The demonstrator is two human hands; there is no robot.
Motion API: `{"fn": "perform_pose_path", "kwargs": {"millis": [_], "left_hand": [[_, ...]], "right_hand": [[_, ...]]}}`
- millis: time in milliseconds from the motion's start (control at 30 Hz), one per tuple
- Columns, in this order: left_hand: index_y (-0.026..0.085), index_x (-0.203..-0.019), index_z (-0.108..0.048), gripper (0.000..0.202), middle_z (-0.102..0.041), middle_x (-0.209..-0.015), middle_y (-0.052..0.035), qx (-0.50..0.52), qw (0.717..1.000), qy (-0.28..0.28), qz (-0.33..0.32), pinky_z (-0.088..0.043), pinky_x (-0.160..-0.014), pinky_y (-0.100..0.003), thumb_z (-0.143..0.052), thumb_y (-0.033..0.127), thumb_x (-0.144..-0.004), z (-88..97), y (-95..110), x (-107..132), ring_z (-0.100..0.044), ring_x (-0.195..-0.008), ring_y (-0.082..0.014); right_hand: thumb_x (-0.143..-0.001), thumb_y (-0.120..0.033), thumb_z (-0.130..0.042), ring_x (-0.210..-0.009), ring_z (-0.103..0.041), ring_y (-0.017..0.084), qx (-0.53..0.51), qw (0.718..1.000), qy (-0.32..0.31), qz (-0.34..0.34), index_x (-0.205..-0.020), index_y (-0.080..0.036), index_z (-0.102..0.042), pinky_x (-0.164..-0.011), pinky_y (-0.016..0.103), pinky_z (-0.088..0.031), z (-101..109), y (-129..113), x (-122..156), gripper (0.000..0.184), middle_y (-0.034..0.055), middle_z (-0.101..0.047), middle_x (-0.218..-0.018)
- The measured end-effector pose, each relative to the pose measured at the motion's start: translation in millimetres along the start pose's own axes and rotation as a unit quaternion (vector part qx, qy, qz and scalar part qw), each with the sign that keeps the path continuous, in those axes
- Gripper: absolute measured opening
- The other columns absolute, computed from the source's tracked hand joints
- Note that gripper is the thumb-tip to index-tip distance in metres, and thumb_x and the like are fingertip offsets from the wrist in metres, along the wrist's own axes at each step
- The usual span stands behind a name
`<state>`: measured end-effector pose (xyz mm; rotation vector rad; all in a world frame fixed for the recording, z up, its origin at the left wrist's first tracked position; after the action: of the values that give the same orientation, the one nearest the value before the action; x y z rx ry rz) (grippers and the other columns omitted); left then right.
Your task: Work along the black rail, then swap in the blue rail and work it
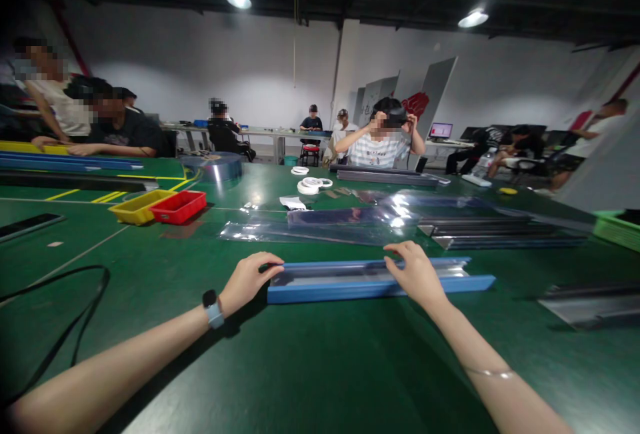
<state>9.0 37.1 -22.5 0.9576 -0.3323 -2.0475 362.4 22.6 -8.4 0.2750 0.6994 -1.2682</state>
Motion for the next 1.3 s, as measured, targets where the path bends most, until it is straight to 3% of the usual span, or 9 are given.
{"fn": "perform_pose_path", "kwargs": {"millis": [67,233,367,500,667,900,1000,1100,1300], "left_hand": [[0.026,-0.086,-0.059,0.014,-0.062,-0.087,0.0025,0.000,1.000,0.009,0.001,-0.041,-0.077,-0.029,-0.051,0.034,-0.079,-1.5,-0.9,1.8,-0.054,-0.083,-0.0146],[0.025,-0.093,-0.056,0.015,-0.060,-0.095,0.0008,0.001,1.000,0.016,-0.002,-0.041,-0.079,-0.031,-0.051,0.030,-0.079,-1.9,-0.8,2.9,-0.053,-0.086,-0.0150],[0.025,-0.096,-0.055,0.018,-0.058,-0.093,-0.0004,-0.019,1.000,0.007,-0.015,-0.041,-0.079,-0.032,-0.053,0.025,-0.078,-0.9,3.6,2.9,-0.051,-0.088,-0.0160],[0.024,-0.099,-0.052,0.021,-0.055,-0.096,-0.0023,-0.014,1.000,0.020,-0.015,-0.041,-0.080,-0.032,-0.052,0.024,-0.078,3.2,9.0,2.7,-0.050,-0.091,-0.0164],[0.020,-0.090,-0.053,0.018,-0.056,-0.087,-0.0038,0.001,0.997,0.077,-0.015,-0.041,-0.077,-0.030,-0.037,0.026,-0.085,13.9,16.9,5.7,-0.051,-0.084,-0.0151],[0.020,-0.089,-0.055,0.023,-0.059,-0.083,-0.0049,-0.125,0.984,-0.029,-0.125,-0.039,-0.073,-0.033,-0.034,0.030,-0.086,5.5,33.9,15.3,-0.052,-0.077,-0.0167],[0.020,-0.087,-0.055,0.024,-0.060,-0.080,-0.0045,-0.175,0.971,-0.044,-0.157,-0.039,-0.069,-0.033,-0.034,0.030,-0.086,1.6,37.3,18.0,-0.052,-0.074,-0.0169],[0.020,-0.081,-0.054,0.024,-0.058,-0.074,-0.0043,-0.204,0.970,-0.019,-0.131,-0.038,-0.067,-0.032,-0.034,0.032,-0.086,2.3,36.1,18.1,-0.051,-0.071,-0.0167],[0.020,-0.071,-0.048,0.028,-0.052,-0.065,-0.0009,-0.150,0.986,0.070,0.005,-0.036,-0.063,-0.025,-0.028,0.031,-0.088,11.5,24.1,14.0,-0.049,-0.064,-0.0130]], "right_hand": [[-0.076,-0.036,-0.045,-0.081,-0.053,0.018,-0.029,0.999,0.005,-0.022,-0.098,-0.020,-0.054,-0.076,0.033,-0.041,-1.1,6.6,-3.1,0.028,0.0046,-0.056,-0.087],[-0.080,-0.034,-0.040,-0.086,-0.053,0.019,-0.036,0.999,-0.022,-0.011,-0.082,-0.020,-0.056,-0.078,0.034,-0.040,-2.2,6.2,8.5,0.022,0.0057,-0.057,-0.088],[-0.080,-0.034,-0.039,-0.090,-0.052,0.020,-0.002,1.000,0.028,0.013,-0.082,-0.021,-0.058,-0.081,0.035,-0.039,0.4,-3.2,16.0,0.023,0.0064,-0.058,-0.091],[-0.081,-0.031,-0.039,-0.089,-0.053,0.019,-0.014,0.998,-0.009,0.060,-0.084,-0.021,-0.058,-0.081,0.034,-0.041,-1.8,-25.2,18.0,0.022,0.0062,-0.059,-0.092],[-0.082,-0.030,-0.039,-0.090,-0.055,0.018,-0.019,0.990,-0.059,0.126,-0.088,-0.021,-0.058,-0.083,0.034,-0.040,-7.9,-64.8,20.3,0.022,0.0045,-0.062,-0.093],[-0.084,-0.034,-0.036,-0.091,-0.056,0.018,0.003,0.987,-0.101,0.123,-0.092,-0.023,-0.059,-0.080,0.032,-0.043,-16.7,-83.2,21.5,0.027,0.0041,-0.063,-0.096],[-0.084,-0.035,-0.035,-0.090,-0.056,0.018,0.008,0.987,-0.110,0.117,-0.090,-0.023,-0.060,-0.078,0.031,-0.043,-16.0,-83.1,22.0,0.028,0.0042,-0.063,-0.095],[-0.084,-0.036,-0.036,-0.086,-0.056,0.017,0.018,0.986,-0.116,0.115,-0.087,-0.022,-0.059,-0.076,0.030,-0.042,-15.2,-83.7,22.4,0.027,0.0038,-0.063,-0.090],[-0.085,-0.039,-0.033,-0.068,-0.054,0.015,0.048,0.986,-0.122,0.103,-0.069,-0.020,-0.054,-0.063,0.026,-0.038,-18.3,-81.3,23.4,0.032,0.0033,-0.059,-0.069]]}}
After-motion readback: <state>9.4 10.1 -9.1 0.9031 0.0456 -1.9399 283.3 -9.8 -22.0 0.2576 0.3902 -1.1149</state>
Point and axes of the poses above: each hand's wrist, its own x-axis away from the middle knuckle, its own z-axis out of the back of the hand, y = z × x, the point moved 3 cm from there along -x, towards the middle knuckle
